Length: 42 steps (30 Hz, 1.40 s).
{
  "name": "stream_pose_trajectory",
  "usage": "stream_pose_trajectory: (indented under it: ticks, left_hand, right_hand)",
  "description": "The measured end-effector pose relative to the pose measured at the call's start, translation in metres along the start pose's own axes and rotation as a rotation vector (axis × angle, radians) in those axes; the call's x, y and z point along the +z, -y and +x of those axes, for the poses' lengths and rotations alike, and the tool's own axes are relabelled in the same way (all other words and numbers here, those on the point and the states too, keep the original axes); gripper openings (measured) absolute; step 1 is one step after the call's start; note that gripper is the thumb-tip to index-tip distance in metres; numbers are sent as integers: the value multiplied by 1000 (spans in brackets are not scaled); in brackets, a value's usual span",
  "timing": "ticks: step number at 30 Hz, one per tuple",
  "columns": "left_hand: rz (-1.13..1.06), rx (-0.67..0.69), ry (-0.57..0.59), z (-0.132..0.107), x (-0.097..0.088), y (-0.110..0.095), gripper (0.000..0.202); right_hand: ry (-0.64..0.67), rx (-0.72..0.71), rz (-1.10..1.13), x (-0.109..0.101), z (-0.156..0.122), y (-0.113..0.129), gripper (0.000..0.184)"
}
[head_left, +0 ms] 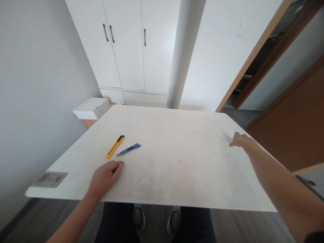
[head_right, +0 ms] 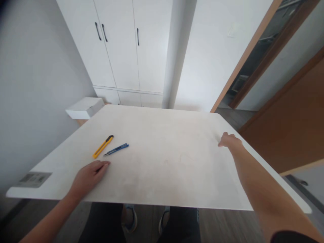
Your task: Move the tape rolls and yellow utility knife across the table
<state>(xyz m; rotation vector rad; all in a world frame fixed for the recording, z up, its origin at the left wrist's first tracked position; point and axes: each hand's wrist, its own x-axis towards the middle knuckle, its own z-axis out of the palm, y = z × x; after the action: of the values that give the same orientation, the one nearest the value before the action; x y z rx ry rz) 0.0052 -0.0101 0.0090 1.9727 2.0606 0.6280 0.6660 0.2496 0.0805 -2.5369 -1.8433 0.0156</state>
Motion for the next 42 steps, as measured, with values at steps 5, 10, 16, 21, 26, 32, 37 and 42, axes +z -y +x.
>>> stream_pose_trajectory:
  ticks: [5,10,16,21,26,32,37,42]
  left_hand:
    - [15,-3,24,0,-2,-6,46]
    - [12,12,32,0,-5,-10,44]
    - [9,23,33,0,-6,-13,42]
    - [17,36,26,0,-7,-14,40]
    - [17,60,8,-1,-12,-16,42]
    - [3,84,16,-2,-11,-12,44]
    - [36,58,8,2,0,1,48]
    - [20,37,8,7,7,8,46]
  right_hand:
    - [46,-384,81,3,-72,122,30]
    - [224,-932,181,17,-183,290,27]
    - [160,-1330,193,20,-245,461,35]
    - [97,-1483,-55,19,-254,536,33]
    - [105,-1256,-50,21,-255,526,22]
    - [73,-878,26,18,-229,405,25]
    - [99,-465,-12,3,-184,201,28]
    - [107,-86,-110,-21,-155,23,30]
